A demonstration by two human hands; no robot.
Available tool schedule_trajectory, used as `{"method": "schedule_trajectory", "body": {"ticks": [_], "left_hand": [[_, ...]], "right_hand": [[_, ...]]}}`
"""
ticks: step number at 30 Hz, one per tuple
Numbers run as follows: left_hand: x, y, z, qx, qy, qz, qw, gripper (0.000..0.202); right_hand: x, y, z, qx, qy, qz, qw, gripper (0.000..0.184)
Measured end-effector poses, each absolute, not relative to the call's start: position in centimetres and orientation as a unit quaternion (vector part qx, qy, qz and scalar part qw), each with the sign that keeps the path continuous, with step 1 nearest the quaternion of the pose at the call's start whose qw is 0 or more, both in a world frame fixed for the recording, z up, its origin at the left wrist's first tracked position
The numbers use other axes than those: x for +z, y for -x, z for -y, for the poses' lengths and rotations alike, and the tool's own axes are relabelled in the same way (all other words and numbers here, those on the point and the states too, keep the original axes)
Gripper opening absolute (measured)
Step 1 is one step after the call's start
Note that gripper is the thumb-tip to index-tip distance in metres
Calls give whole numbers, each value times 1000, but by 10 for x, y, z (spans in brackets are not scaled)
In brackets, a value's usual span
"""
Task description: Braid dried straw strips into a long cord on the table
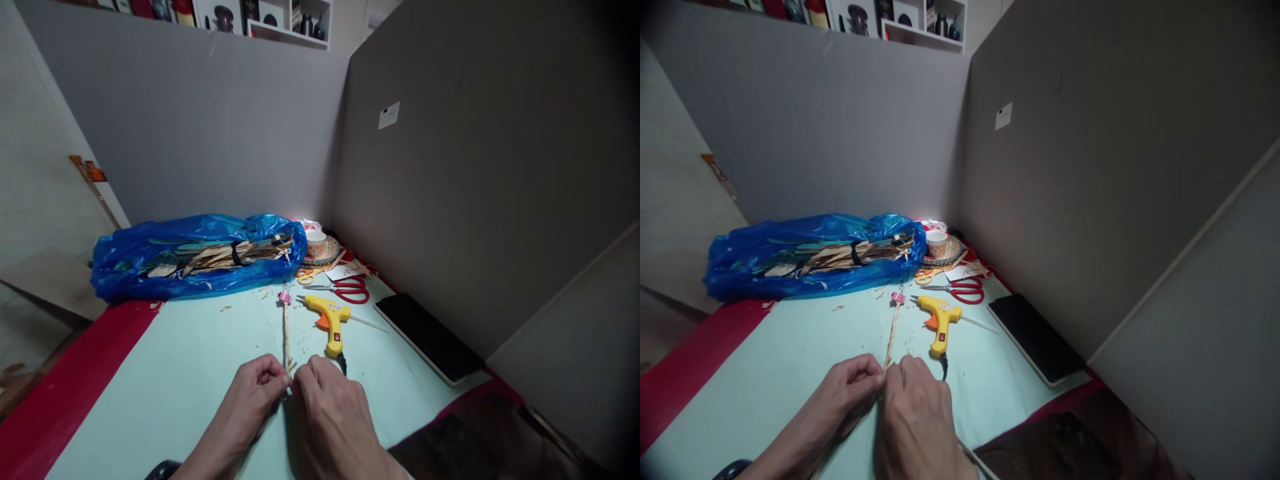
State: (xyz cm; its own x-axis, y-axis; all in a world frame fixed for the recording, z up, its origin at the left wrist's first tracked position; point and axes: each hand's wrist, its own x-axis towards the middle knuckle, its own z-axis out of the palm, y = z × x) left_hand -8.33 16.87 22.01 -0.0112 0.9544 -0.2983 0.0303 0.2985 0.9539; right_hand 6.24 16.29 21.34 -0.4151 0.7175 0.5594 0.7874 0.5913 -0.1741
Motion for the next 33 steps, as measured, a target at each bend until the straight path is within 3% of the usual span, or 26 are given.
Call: {"method": "schedule_trajectory", "body": {"ticks": [5, 11, 15, 17, 20, 24, 28, 31, 33], "left_hand": [[229, 86, -164, 411, -358, -548, 634, 28], [228, 90, -161, 434, -349, -503, 661, 33], [230, 91, -158, 436, -330, -495, 675, 30], [233, 91, -156, 442, -328, -491, 675, 30], [236, 91, -155, 453, -330, -489, 669, 31], [231, 90, -158, 448, -343, -501, 656, 37], [228, 91, -158, 455, -381, -532, 605, 35], [234, 91, -153, 418, -478, -586, 503, 19], [239, 90, -148, 379, -522, -629, 434, 19]], "right_hand": [[216, -49, -152, -171, 405, 835, 331, 19], [202, -46, -145, -163, 375, 841, 353, 18], [210, -68, -148, 22, 350, 873, 339, 14], [224, -79, -156, 175, 389, 849, 312, 22], [241, -83, -170, 314, 443, 779, 314, 27], [236, -66, -182, 485, 386, 736, 275, 24], [224, -57, -184, 509, 373, 712, 307, 26], [222, -57, -181, 496, 391, 703, 327, 31], [221, -57, -178, 492, 413, 686, 340, 33]]}}
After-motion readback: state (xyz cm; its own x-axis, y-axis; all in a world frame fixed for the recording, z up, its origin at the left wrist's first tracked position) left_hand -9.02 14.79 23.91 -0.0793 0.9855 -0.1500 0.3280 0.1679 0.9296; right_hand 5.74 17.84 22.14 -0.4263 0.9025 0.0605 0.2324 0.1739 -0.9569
